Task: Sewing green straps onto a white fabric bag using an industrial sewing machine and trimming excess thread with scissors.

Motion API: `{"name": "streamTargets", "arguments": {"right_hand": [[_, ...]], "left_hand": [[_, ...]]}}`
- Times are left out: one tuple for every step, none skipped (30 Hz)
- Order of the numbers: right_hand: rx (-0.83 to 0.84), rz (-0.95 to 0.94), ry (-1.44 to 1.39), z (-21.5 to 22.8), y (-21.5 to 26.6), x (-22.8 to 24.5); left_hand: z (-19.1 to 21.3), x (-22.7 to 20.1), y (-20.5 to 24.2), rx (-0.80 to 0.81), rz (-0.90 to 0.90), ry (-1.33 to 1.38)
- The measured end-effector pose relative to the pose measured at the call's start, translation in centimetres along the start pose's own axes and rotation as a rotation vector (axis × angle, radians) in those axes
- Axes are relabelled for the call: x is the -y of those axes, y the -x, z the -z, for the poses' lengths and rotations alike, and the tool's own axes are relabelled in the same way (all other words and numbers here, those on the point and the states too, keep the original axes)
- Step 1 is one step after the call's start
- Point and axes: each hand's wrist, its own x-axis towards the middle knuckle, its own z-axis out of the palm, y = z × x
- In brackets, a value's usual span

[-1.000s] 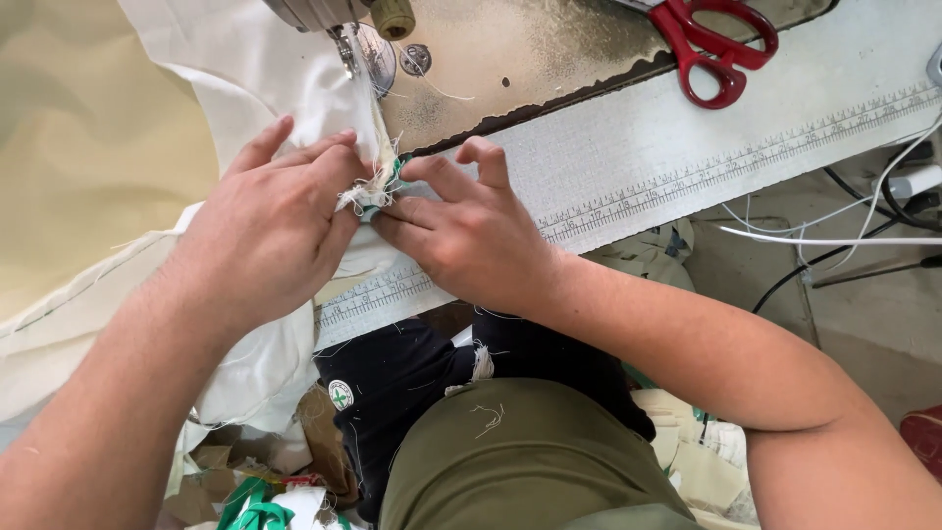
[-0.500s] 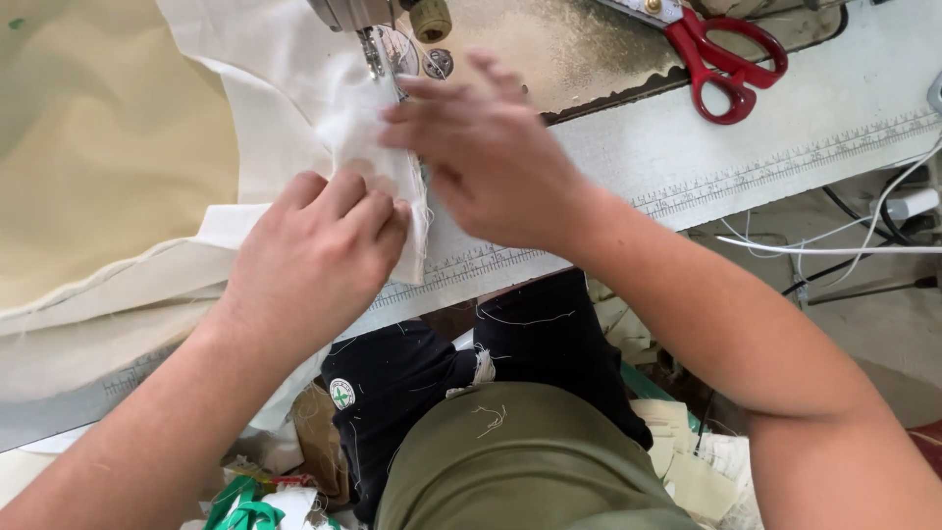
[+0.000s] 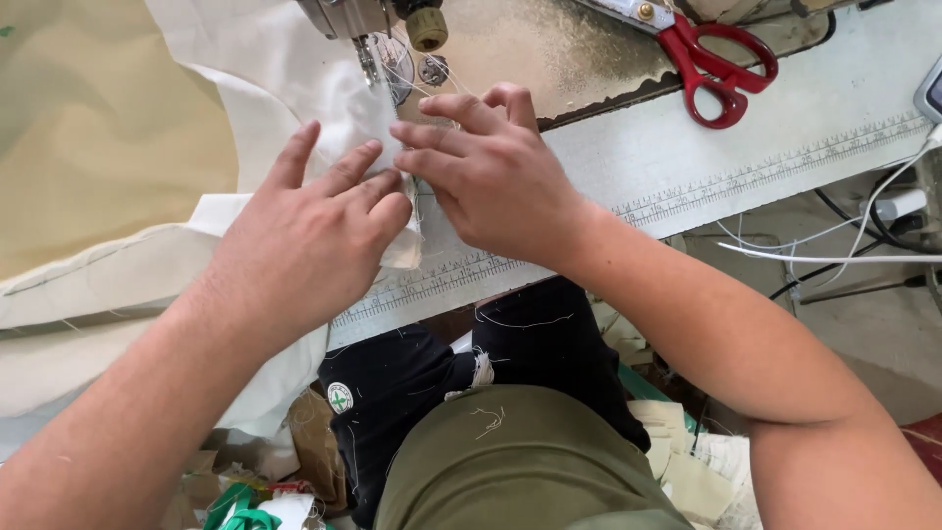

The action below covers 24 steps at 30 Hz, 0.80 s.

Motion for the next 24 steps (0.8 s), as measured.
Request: {"name": "streamTargets", "arguments": {"right_hand": [[0.025,-0.001,0.004,-0.4,0.0,0.0],[0.028,0.002,0.001,-0.1,0.0,0.2],[0.063,-0.012,-0.019,0.2,-0.1,0.2],[0.099,-0.026,-0.039,0.5,-0.3,0.2],[0.101,-0.022,-0.040,0.5,-0.4,0.1],[0.099,-0.010,-0.035,0.5,-0.6,0.1],[0.097,0.001,-0.028,0.6,-0.6,0.0],[0.100,0.002,-0.026,0.3,-0.7,-0.5],[0.120,-0.019,-0.058,-0.1,-0.7,-0.9],[0.141,-0.039,-0.091,-0.4,-0.7,-1.3],[0.142,-0.040,-0.092,-0.5,-1.1,-1.6],[0.138,-0.040,-0.108,-0.5,-1.4,-1.9],[0.137,-0.043,-0.123,-0.5,-1.7,-2.2],[0.142,-0.046,-0.123,-0.7,-2.0,-2.5],[0.141,-0.042,-0.131,-0.8,-2.2,-2.8],[0.140,-0.037,-0.139,-0.9,-2.4,-3.0],[0.141,-0.032,-0.143,-0.3,-2.8,-3.0],[0.206,-0.058,-0.174,0.3,-3.3,-2.9],[0.269,-0.086,-0.206,0.8,-3.7,-2.7],[0.267,-0.082,-0.212,1.3,-3.2,-2.1],[0.138,-0.094,-0.104,1.7,-2.7,-1.4],[0.008,-0.104,0.003,2.0,-2.2,-0.7],[0.004,-0.084,-0.015,1.9,-1.7,0.9],[0.036,-0.075,-0.084,2.0,-1.2,2.4]], "left_hand": [[0.4,0.1,-0.2,0.096,0.024,0.050],[0.3,0.2,-0.1,0.096,0.029,0.052],[0.3,0.5,-0.1,0.105,0.021,0.114],[0.2,0.8,-0.2,0.114,0.013,0.176],[0.0,0.9,0.0,0.113,0.017,0.177],[-0.2,1.0,0.1,0.102,0.024,0.209],[-0.4,1.1,0.1,0.090,0.028,0.242],[-0.7,1.3,0.0,0.087,0.029,0.244],[-1.0,1.4,0.0,0.048,0.050,0.276],[-1.3,1.5,0.0,0.009,0.071,0.307],[-1.4,1.6,-0.3,0.010,0.071,0.309],[-1.4,1.6,-0.6,-0.013,0.105,0.322],[-1.4,1.6,-1.0,-0.036,0.138,0.338],[-1.0,1.9,-1.4,-0.035,0.136,0.343],[-0.5,2.0,-1.8,-0.012,0.169,0.374],[0.0,2.2,-2.1,0.012,0.202,0.406],[2.2,2.7,-2.9,0.012,0.210,0.405],[4.4,3.1,-3.6,0.182,0.505,0.603],[6.8,3.6,-4.2,0.360,0.798,0.795],[6.4,4.6,-3.6,0.362,0.805,0.792],[5.9,5.5,-2.7,0.110,0.772,0.640],[5.4,6.4,-1.7,-0.134,0.725,0.479],[5.6,5.4,0.7,-0.136,0.749,0.467],[5.8,4.3,3.0,-0.367,0.592,0.082]]}}
